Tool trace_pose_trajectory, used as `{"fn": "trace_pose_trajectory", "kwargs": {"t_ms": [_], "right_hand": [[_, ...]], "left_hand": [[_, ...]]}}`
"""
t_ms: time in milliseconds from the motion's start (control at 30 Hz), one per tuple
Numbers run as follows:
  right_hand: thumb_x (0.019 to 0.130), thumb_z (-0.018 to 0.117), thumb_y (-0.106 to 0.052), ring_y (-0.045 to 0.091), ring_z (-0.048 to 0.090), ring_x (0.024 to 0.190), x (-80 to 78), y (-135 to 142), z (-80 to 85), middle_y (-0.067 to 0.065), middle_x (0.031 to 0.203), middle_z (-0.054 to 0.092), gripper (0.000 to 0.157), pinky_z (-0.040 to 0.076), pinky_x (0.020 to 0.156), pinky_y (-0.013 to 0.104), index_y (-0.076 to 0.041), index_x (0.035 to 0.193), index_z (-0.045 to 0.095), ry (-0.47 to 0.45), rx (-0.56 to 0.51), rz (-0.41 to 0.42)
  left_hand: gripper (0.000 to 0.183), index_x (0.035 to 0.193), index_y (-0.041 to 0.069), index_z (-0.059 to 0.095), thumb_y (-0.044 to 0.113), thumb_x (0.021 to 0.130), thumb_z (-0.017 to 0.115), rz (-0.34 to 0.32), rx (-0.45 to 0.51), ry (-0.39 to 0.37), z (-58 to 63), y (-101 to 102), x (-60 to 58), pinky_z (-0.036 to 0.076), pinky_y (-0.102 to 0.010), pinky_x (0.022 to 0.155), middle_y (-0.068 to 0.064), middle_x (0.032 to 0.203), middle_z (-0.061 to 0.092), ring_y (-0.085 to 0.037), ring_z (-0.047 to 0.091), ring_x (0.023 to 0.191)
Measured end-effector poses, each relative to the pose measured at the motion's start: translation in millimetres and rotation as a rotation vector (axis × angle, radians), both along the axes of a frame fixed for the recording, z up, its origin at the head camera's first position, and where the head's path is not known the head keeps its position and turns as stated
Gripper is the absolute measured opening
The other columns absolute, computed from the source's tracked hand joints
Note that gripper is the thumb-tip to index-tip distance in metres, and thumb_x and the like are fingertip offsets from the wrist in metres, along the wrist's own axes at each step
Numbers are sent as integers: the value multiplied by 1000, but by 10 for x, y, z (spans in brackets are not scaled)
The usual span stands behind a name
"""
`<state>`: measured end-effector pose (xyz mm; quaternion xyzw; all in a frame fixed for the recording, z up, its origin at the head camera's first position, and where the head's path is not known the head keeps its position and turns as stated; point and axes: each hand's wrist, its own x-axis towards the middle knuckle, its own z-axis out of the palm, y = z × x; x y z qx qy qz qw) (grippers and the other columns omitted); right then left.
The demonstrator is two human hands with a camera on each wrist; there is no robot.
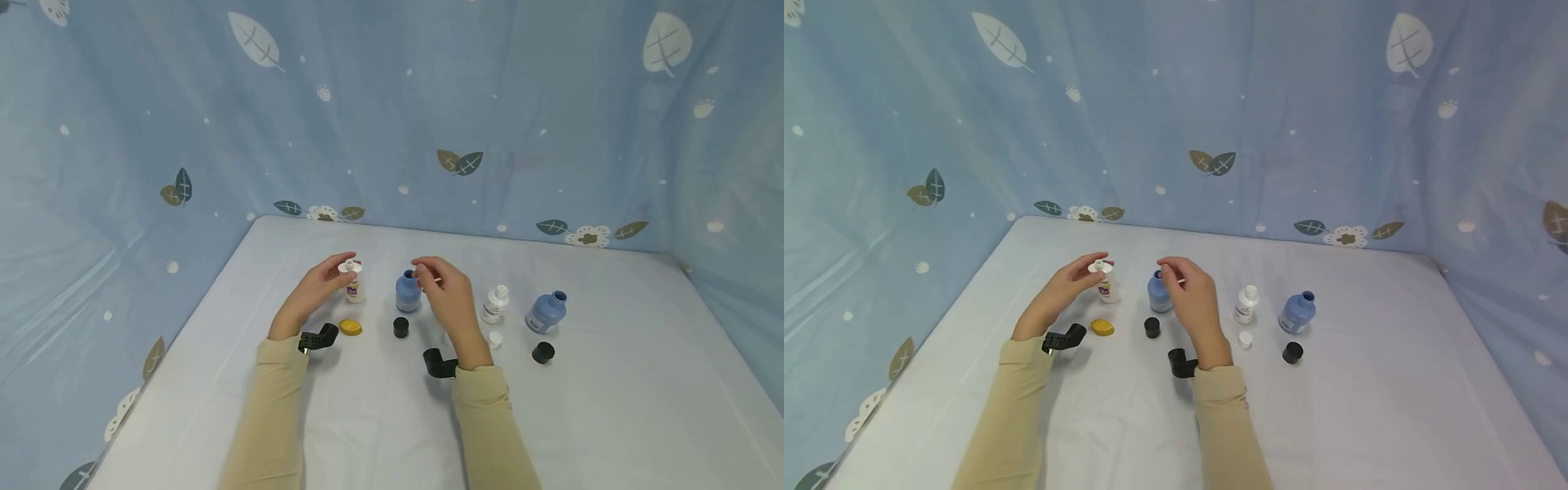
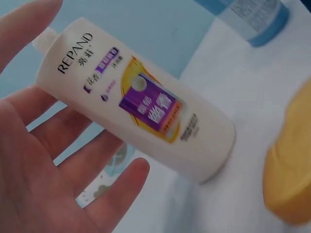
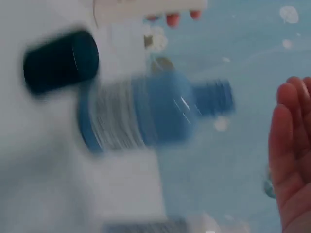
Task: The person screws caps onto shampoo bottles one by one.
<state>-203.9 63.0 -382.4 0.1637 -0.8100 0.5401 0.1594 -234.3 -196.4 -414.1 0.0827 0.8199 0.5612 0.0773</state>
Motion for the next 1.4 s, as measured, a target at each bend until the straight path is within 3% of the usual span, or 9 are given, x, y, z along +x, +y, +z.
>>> {"fn": "trace_pose_trajectory", "kwargs": {"t_ms": [167, 267, 400, 600, 867, 967, 1167, 1400], "right_hand": [[92, 48, -29, 18, 58, 75, -12, -283, -128, 5, 88, 62, 21, 49, 66, 37, -20, 105, 62, -178, -107, 116], [93, 48, -28, 20, 59, 75, 15, -426, -211, 6, 89, 62, 23, 50, 66, 37, -17, 108, 61, -255, -108, 165], [93, 49, -27, 22, 60, 74, 56, -575, -305, 8, 92, 61, 25, 50, 64, 34, -14, 111, 60, -331, -82, 218], [91, 52, -29, 24, 61, 67, 100, -692, -365, 15, 96, 61, 27, 49, 67, 41, -16, 114, 59, -422, -66, 259], [90, 50, -26, 17, 60, 66, 152, -798, -391, 1, 115, 55, 36, 48, 61, 30, -15, 124, 52, -503, 37, 285], [90, 51, -24, 15, 60, 68, 167, -839, -422, 1, 119, 53, 39, 47, 59, 27, -15, 127, 49, -535, 91, 308], [89, 52, -16, 10, 60, 70, 185, -937, -510, 4, 117, 53, 40, 46, 65, 25, -11, 128, 47, -520, 167, 393], [83, 58, -9, 11, 49, 89, 201, -987, -589, 2, 109, 54, 34, 40, 79, 26, -12, 117, 58, -348, 366, 347]], "left_hand": [[51, 133, 29, 40, 43, 86, 53, -30, 100, -12, 101, 39, 58, 26, -45, 99, 1, 138, 36, -19, 32, 124], [50, 134, 26, 39, 40, 88, 53, -38, 127, -15, 148, 47, 110, 25, -45, 100, 0, 136, 37, -19, 32, 124], [47, 133, 27, 40, 38, 88, 53, -42, 171, -9, 149, 48, 144, 25, -44, 100, 3, 133, 41, -16, 31, 124], [46, 133, 21, 41, 31, 90, 52, -56, 277, 35, 104, 73, 138, 28, -44, 98, -1, 130, 47, -16, 40, 119], [45, 132, 24, 43, 27, 89, 55, -21, 285, 21, 60, 87, 142, 23, -44, 101, 0, 128, 49, -14, 38, 120], [45, 132, 19, 44, 26, 89, 55, -14, 290, 3, 47, 85, 144, 24, -43, 100, -1, 127, 49, -14, 40, 119], [39, 126, 15, 51, 25, 88, 56, 8, 291, 15, 28, 85, 133, 28, -39, 98, -1, 123, 52, -14, 43, 115], [38, 123, 19, 52, 32, 88, 56, -4, 292, 12, -36, 54, 103, 27, -41, 98, 0, 123, 51, -14, 42, 116]]}}
